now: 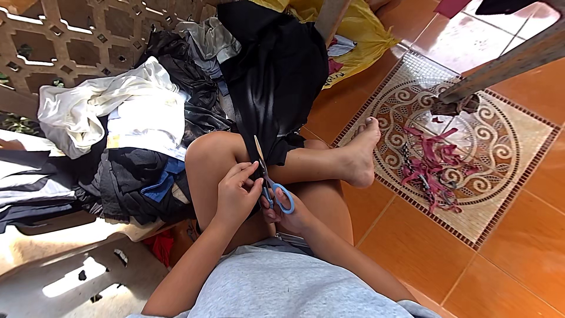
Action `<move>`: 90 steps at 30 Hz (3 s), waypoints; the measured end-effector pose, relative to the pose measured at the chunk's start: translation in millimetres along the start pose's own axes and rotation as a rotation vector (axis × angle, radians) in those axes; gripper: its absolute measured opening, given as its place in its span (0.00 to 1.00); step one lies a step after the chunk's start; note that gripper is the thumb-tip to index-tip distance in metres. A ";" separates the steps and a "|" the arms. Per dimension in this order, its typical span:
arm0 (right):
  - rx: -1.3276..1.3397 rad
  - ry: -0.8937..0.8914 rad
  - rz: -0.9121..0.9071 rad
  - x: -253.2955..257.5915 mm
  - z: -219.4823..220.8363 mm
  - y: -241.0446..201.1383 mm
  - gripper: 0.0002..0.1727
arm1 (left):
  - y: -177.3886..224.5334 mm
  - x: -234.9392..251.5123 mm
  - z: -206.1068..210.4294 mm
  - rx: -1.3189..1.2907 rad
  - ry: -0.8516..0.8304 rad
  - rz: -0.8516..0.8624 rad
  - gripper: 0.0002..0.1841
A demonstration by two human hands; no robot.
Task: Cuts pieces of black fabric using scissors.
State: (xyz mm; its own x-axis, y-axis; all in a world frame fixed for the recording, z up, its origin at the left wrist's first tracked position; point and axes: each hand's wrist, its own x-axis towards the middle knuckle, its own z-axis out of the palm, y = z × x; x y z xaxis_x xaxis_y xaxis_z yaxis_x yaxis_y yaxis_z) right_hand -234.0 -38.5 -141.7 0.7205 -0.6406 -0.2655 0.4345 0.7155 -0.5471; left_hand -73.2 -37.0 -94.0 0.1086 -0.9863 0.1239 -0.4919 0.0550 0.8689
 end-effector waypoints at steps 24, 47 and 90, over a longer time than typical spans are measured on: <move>0.068 0.005 0.011 -0.6 5.8 0.3 0.27 | 2.0 -5.5 -2.1 -0.006 0.021 -0.013 0.17; 0.159 -0.047 0.047 -1.1 2.1 -3.8 0.26 | 2.8 -11.0 -4.2 -0.028 0.004 -0.043 0.17; -0.854 -0.027 0.147 -37.4 -36.4 -87.6 0.22 | 5.9 -11.9 -12.4 -0.158 0.142 0.074 0.12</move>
State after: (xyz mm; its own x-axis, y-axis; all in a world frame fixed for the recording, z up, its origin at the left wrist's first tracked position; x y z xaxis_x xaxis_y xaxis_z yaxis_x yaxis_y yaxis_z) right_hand -318.7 -87.4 -112.7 0.7545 -0.5438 -0.3675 -0.2108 0.3294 -0.9203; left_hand -66.6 -23.0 -84.4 0.2036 -0.9474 0.2469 -0.3633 0.1611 0.9177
